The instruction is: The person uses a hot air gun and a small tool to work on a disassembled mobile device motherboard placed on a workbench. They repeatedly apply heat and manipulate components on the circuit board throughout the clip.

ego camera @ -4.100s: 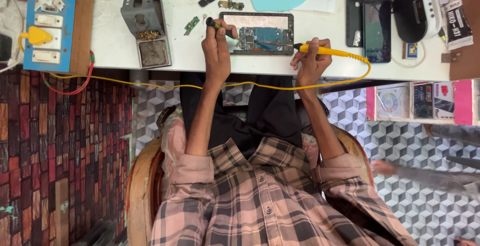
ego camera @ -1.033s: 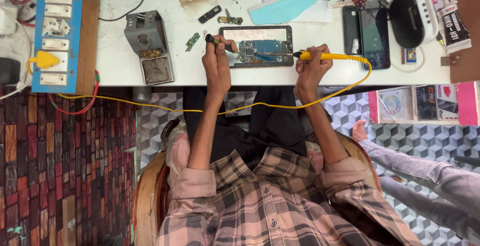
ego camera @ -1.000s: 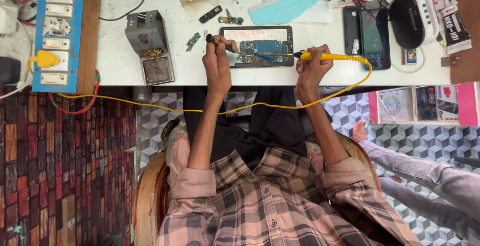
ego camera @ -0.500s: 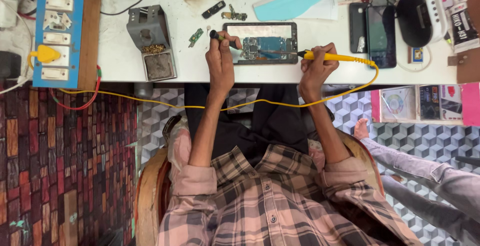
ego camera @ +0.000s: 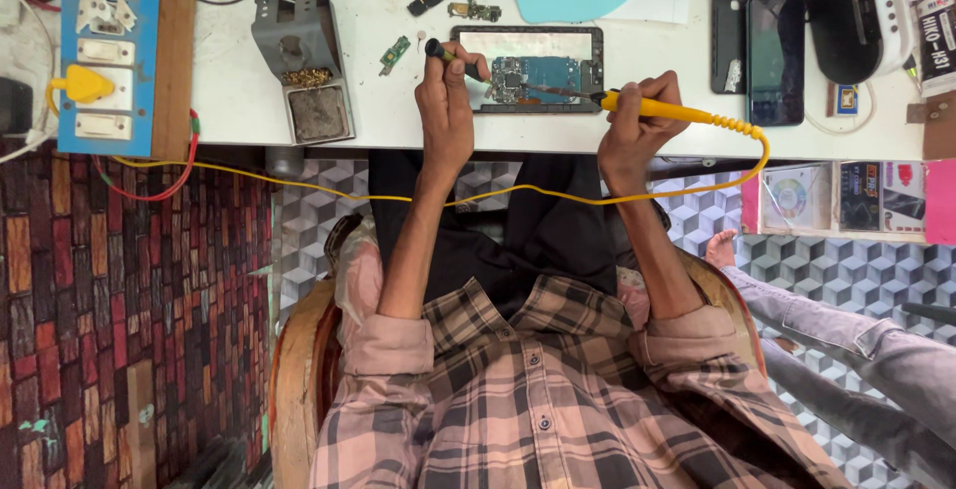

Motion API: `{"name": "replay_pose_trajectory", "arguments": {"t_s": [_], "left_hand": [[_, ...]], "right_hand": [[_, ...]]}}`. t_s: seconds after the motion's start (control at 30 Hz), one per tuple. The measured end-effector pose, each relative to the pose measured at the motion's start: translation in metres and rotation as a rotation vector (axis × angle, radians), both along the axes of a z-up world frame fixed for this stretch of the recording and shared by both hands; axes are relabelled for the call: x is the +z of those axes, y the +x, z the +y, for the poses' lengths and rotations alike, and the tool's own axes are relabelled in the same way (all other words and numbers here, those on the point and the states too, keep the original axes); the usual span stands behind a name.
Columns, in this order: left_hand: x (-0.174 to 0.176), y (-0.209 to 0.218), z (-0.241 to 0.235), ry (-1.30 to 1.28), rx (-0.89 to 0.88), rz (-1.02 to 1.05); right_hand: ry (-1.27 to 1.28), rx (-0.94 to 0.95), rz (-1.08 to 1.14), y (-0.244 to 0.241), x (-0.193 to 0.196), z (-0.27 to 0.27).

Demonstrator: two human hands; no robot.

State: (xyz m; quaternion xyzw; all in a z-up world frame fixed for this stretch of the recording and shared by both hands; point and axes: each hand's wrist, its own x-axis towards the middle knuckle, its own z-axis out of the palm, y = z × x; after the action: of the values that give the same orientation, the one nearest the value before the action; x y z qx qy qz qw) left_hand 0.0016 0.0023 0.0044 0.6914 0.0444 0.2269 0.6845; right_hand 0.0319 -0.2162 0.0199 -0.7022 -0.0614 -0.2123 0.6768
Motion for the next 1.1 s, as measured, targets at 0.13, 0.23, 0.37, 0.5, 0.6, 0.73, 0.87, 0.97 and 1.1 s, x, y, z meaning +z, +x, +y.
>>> {"name": "replay_pose_trajectory", "arguments": {"t_s": [0.13, 0.23, 0.37, 0.5, 0.6, 0.73, 0.87, 0.97, 1.1], "left_hand": [[0.002, 0.000, 0.000, 0.002, 0.011, 0.002], [0.001, 0.000, -0.001, -0.003, 0.012, 0.012], [0.000, 0.000, -0.003, -0.002, 0.013, -0.040], [-0.002, 0.002, -0.001, 0.011, 0.019, -0.036], [-0.002, 0.001, -0.002, 0.001, 0.020, -0.009], [0.001, 0.000, -0.002, -0.005, 0.011, -0.072], [0.000, 0.000, -0.001, -0.007, 0.020, -0.038], [0.001, 0.001, 0.000, 0.007, 0.025, -0.082], [-0.004, 0.001, -0.002, -0.012, 0.017, -0.022]], "right_hand": [[-0.136, 0.058, -0.051, -0.010, 0.014, 0.004], [-0.249, 0.053, -0.055, -0.012, 0.024, 0.005], [-0.200, 0.037, -0.021, -0.008, 0.033, 0.013], [-0.162, 0.073, 0.044, -0.012, 0.044, 0.019], [-0.242, 0.071, 0.041, -0.021, 0.050, 0.019], [-0.084, 0.084, 0.080, -0.019, 0.049, 0.010], [0.217, 0.059, 0.212, -0.007, 0.035, -0.017], [0.306, 0.092, 0.177, 0.006, 0.015, -0.028], [0.377, 0.146, 0.237, 0.012, -0.017, -0.032]]}}
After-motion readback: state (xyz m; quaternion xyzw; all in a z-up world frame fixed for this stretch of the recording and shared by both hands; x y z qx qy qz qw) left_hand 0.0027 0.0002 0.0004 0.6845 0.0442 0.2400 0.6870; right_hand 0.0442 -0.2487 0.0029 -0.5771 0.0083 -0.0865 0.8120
